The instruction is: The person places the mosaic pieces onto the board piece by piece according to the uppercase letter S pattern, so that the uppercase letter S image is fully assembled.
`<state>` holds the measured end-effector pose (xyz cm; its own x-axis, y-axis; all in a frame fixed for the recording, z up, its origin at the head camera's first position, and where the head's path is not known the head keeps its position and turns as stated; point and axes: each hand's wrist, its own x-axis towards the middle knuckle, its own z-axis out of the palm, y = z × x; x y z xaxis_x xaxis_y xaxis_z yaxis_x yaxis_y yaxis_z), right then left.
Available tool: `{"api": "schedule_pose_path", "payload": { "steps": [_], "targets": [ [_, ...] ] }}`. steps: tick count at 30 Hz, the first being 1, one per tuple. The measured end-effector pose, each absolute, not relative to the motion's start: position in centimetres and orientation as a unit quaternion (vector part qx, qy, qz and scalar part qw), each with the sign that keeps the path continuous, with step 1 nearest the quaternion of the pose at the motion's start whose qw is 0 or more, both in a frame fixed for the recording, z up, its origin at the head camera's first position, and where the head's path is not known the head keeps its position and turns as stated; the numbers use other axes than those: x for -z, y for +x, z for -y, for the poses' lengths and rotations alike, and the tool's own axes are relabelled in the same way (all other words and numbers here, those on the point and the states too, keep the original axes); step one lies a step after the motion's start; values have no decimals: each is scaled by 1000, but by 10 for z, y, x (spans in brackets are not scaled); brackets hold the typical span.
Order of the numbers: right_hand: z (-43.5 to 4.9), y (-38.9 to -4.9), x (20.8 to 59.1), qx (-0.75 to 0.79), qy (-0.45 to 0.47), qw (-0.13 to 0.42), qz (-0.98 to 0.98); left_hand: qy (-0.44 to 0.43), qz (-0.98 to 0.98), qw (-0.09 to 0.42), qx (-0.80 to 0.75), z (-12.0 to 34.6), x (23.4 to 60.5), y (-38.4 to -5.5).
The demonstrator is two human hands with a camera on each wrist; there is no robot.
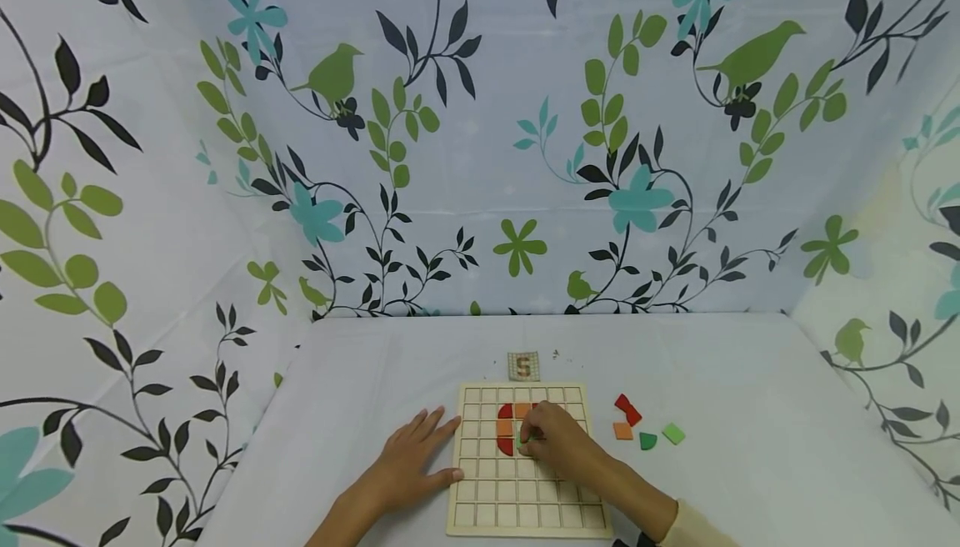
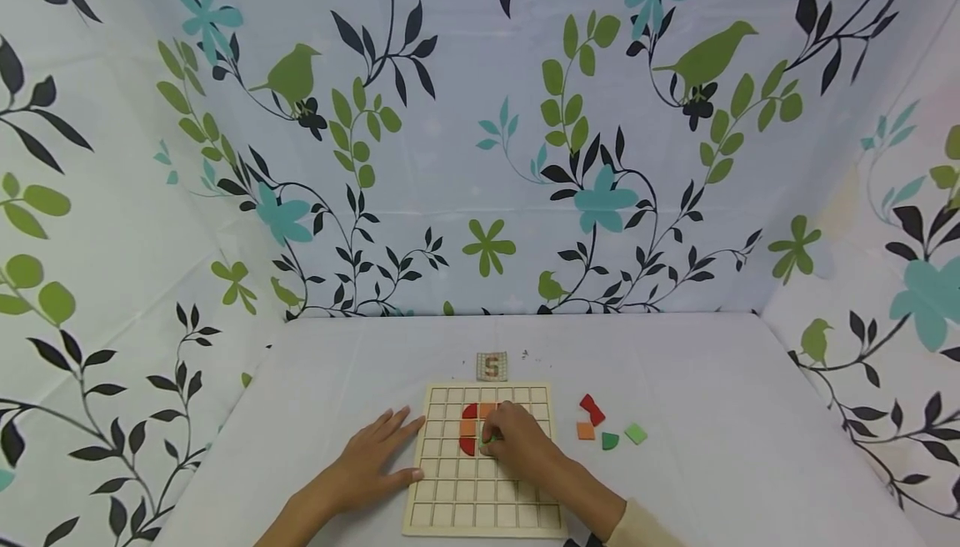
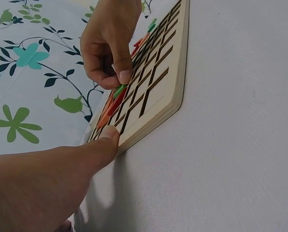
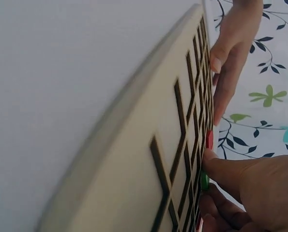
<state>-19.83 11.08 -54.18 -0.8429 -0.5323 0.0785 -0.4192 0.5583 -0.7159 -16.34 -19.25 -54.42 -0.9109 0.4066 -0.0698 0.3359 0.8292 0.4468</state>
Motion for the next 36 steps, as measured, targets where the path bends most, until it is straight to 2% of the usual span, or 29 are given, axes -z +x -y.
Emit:
{"api": "schedule_pose_path", "payload": {
  "steps": [14, 21, 28, 36],
  "targets": [
    [-112, -191, 543, 286, -317, 12, -904, 196, -952, 86, -219, 193, 546, -164],
    [-116, -186, 546, 254, -347, -42, -902, 190, -953, 86, -220, 193, 546, -163],
    [-116, -185, 544, 252, -357, -38, -899, 187, -954, 84, -220, 194, 546, -164],
    [-121, -184, 544, 253, -370, -70, -891, 191, -952, 88, -221, 193, 547, -165]
  ]
}}
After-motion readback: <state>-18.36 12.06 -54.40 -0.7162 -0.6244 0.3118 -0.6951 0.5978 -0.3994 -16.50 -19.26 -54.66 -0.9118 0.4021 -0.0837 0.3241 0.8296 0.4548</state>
